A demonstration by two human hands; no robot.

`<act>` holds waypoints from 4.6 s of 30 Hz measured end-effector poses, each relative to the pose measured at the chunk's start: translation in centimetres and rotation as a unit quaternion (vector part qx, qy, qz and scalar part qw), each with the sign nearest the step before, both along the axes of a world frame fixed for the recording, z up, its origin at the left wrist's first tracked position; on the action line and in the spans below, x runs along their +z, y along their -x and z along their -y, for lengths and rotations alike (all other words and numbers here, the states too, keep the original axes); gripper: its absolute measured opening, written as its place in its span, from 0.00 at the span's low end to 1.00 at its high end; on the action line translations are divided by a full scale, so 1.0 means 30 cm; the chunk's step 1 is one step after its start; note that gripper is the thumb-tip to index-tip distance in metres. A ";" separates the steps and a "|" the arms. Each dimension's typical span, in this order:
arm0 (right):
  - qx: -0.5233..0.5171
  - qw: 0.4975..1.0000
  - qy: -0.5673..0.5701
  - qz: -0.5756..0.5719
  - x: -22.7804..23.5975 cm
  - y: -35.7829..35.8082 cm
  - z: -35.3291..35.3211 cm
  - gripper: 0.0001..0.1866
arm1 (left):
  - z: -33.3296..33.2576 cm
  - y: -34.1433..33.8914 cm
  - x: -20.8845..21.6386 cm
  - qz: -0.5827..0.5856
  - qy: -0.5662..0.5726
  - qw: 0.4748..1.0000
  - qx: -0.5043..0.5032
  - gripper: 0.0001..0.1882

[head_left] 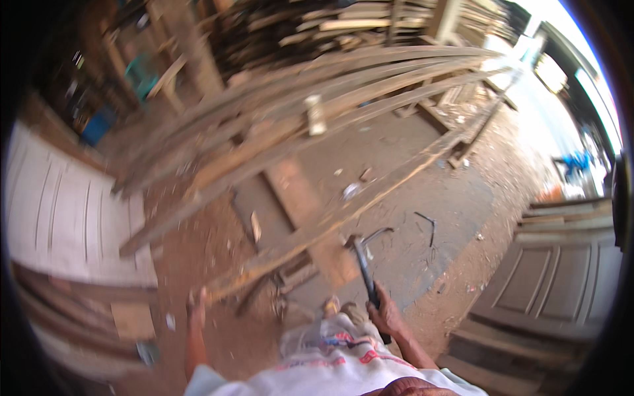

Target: The person uses a hammer to strike and pry apart a wooden frame structure. They repeatedly hit joints and pull apart sections, gradually breaking the frame into smaller pieces.

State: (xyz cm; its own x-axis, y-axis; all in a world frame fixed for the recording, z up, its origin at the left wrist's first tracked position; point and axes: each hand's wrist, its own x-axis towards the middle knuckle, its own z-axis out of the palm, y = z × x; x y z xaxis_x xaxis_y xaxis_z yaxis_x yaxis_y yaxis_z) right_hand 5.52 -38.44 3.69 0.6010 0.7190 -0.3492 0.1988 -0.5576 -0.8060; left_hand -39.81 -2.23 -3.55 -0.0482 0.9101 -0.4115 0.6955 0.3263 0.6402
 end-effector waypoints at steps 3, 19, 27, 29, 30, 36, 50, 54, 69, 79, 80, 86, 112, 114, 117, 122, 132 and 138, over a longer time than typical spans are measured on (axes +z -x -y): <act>-0.010 0.989 -0.006 -0.147 0.131 -0.051 -0.088 0.25 | -0.047 -0.080 0.066 0.048 -0.012 0.999 -0.013 0.52; 0.210 0.943 -0.174 -0.189 0.487 -0.044 -0.601 0.40 | -0.085 -0.144 -0.108 -0.140 -0.008 0.969 0.203 0.24; 0.141 0.887 -0.423 -0.120 0.469 0.040 -0.880 0.13 | -0.079 -0.121 -0.164 -0.073 -0.065 0.973 0.211 0.23; 0.090 0.848 -0.497 -0.162 0.424 0.027 -0.921 0.11 | -0.073 -0.164 -0.080 -0.060 -0.023 0.972 0.228 0.20; 0.042 0.859 -0.483 -0.162 0.414 0.025 -0.947 0.11 | -0.040 -0.155 -0.070 -0.069 -0.026 0.977 0.199 0.20; 0.186 0.875 -0.433 -0.116 0.459 0.285 -1.070 0.04 | -0.056 -0.176 -0.035 -0.049 -0.101 0.967 0.228 0.21; 0.395 0.838 -0.376 -0.010 0.476 0.745 -1.201 0.08 | -0.054 -0.204 -0.053 -0.061 -0.087 0.957 0.268 0.20; 0.374 0.832 -0.410 -0.012 0.503 0.700 -1.200 0.08 | -0.069 -0.167 -0.040 -0.022 -0.046 0.961 0.273 0.22; 0.183 0.690 -0.311 -0.627 0.339 0.177 -1.098 0.13 | -0.097 -0.217 -0.101 -0.075 -0.060 0.975 0.199 0.21; 0.160 0.830 -0.459 -0.274 0.342 0.288 -1.061 0.10 | -0.106 -0.209 -0.122 -0.099 -0.124 0.975 0.158 0.21; 0.127 0.823 -0.446 -0.328 0.299 0.213 -1.059 0.11 | -0.064 -0.206 -0.072 -0.092 -0.097 0.976 0.174 0.21; 0.169 0.855 -0.361 -0.331 0.512 0.325 -1.165 0.13 | -0.105 -0.194 -0.110 -0.161 -0.137 0.971 0.109 0.21; -0.015 0.792 -0.481 -0.376 0.329 -0.037 -1.035 0.12 | -0.019 -0.317 0.092 -0.215 -0.312 0.922 -0.080 0.26; -0.032 0.774 -0.492 -0.398 0.319 -0.039 -1.010 0.10 | 0.018 -0.406 0.139 -0.065 -0.270 0.924 -0.263 0.27; -0.038 0.791 -0.496 -0.355 0.302 -0.059 -0.983 0.13 | 0.059 -0.522 0.143 -0.012 -0.232 0.922 -0.310 0.19; -0.042 0.766 -0.519 -0.378 0.283 -0.080 -0.932 0.14 | 0.013 -0.565 0.142 -0.010 -0.283 0.914 -0.291 0.10; 0.002 0.822 -0.490 -0.289 0.397 -0.299 -0.669 0.17 | -0.003 -1.055 0.338 0.112 -0.239 0.921 -0.287 0.14; 0.026 0.865 -0.461 -0.197 0.311 -0.355 -0.577 0.20 | -0.041 -1.476 0.340 0.056 -0.054 0.900 -0.429 0.24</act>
State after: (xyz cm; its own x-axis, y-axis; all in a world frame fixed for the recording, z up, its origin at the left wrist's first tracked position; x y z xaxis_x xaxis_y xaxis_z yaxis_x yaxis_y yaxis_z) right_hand 16.18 -21.11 13.01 0.5237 0.8240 0.2163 -0.1866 0.3587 -0.9146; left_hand 4.47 -0.99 6.66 0.7282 0.6271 -0.2765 0.5903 -0.3690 0.7179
